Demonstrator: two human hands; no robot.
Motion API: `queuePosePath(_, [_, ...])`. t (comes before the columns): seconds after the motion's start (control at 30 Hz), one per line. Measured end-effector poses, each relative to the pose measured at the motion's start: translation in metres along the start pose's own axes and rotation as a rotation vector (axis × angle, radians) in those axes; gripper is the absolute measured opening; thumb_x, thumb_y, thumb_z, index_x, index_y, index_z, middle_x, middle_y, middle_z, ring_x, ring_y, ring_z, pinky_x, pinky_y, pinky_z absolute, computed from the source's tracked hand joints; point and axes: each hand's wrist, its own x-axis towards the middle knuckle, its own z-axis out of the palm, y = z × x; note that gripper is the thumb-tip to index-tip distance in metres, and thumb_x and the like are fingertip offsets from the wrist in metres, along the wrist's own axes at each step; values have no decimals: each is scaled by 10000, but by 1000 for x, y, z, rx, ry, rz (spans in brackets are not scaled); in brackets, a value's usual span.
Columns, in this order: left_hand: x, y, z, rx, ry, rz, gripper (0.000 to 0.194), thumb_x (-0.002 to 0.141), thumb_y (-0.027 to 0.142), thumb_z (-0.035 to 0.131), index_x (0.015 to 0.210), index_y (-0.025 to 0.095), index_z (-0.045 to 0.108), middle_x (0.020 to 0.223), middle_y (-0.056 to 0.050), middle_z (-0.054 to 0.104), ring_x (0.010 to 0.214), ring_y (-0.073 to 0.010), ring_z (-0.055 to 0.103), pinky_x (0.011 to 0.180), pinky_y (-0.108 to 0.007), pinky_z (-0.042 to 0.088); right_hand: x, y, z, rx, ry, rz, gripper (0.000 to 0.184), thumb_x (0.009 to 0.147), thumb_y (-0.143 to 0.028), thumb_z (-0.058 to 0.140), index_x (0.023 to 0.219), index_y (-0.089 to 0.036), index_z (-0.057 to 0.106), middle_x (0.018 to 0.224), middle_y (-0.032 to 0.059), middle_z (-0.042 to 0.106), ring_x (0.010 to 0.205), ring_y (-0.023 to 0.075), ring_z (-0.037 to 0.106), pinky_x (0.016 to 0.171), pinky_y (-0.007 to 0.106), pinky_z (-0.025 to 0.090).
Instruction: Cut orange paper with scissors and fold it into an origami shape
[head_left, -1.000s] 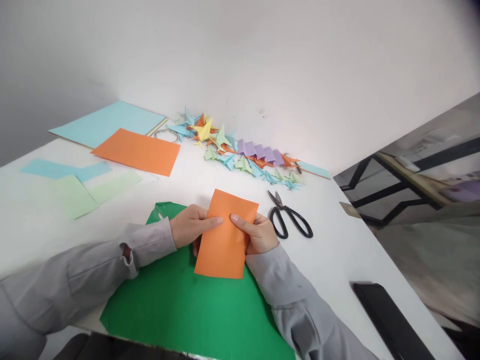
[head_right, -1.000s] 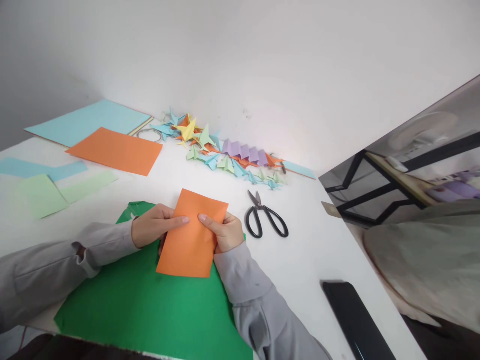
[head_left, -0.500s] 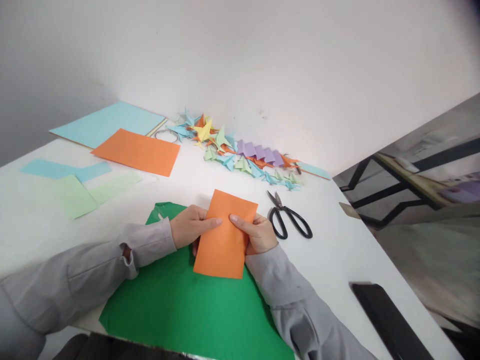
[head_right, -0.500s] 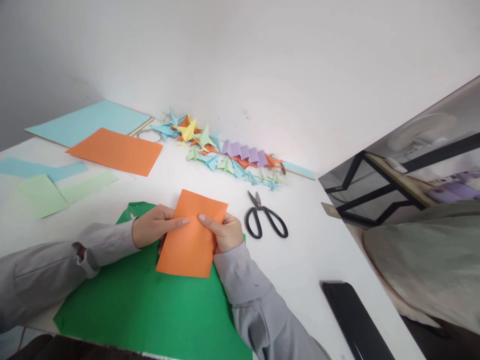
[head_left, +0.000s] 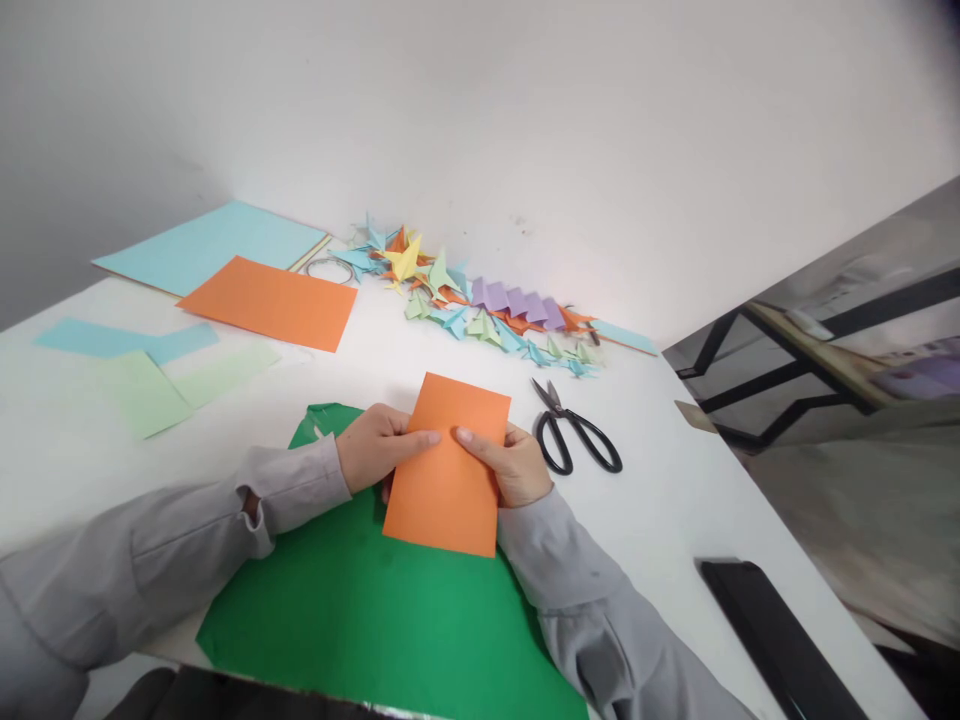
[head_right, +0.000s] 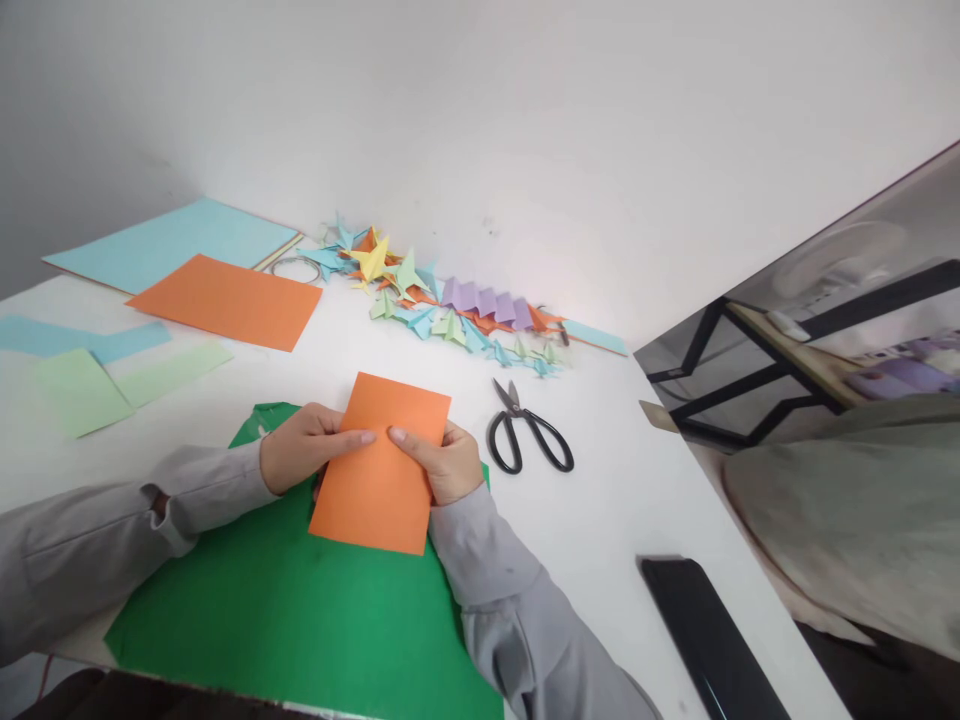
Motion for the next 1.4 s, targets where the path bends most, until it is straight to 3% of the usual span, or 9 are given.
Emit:
queuePosePath(0.23, [1, 0, -3, 87, 94, 57, 323, 735, 354, 560, 507, 124, 553, 387, 17, 533, 271, -79, 446, 255, -171, 315, 1, 10, 0, -7, -14, -35, 358, 426, -259, 819, 738, -143, 689, 736, 67, 718, 630, 226, 659, 645, 375, 551])
queuePosePath(0.43, [1, 0, -6, 109, 127, 87, 322, 758, 356, 541, 534, 128, 566, 390, 20, 535, 270, -84, 445, 262, -183, 326, 6, 8, -5, -53, 25, -52, 308, 566, -440, 735, 664, -153, 679, 603, 43, 692, 502, 172, 615, 468, 278, 488])
queuePosePath(0.67, [-2, 3, -6, 72, 100, 54, 341, 741, 361, 568, 487, 134, 548, 375, 18, 537, 264, -83, 445, 252, -179, 311, 4, 4, -5, 69, 22, -40, 264, 567, -415, 729, 673, -179, 674, 621, 23, 684, 539, 179, 607, 502, 294, 464])
queuePosePath(0.83, [-3, 2, -5, 45, 70, 3, 331, 720, 360, 585, 475, 140, 553, 356, 20, 520, 244, -81, 424, 233, -178, 295, 11, 6, -9, 52, 46, -117, 291, 508, -353, 771, 498, -179, 539, 424, -50, 541, 382, 87, 451, 407, 225, 356])
queuePosePath(1.03, [-3, 4, -4, 29, 60, -39, 321, 726, 336, 575, 472, 142, 555, 357, 14, 526, 245, -90, 432, 237, -182, 303, 15, 6, -12, -43, 81, -211, 410, 532, -417, 755, 459, -179, 429, 420, -69, 472, 387, 60, 378, 402, 208, 295])
queuePosePath(1.27, [-4, 3, -4, -15, 45, -67, 315, 707, 365, 603, 498, 132, 571, 364, 5, 534, 246, -92, 429, 235, -185, 298, 9, 0, -10, -149, 132, -186, 458, 562, -532, 695, 438, -172, 440, 380, -67, 421, 364, 53, 330, 376, 212, 226])
queuePosePath(1.4, [-3, -1, -7, -37, -2, -90, 346, 694, 405, 616, 496, 124, 573, 395, -13, 565, 261, -101, 454, 241, -191, 315, 11, 1, -10, -189, 153, -243, 497, 572, -573, 666, 416, -167, 426, 362, -65, 377, 354, 47, 299, 362, 210, 184])
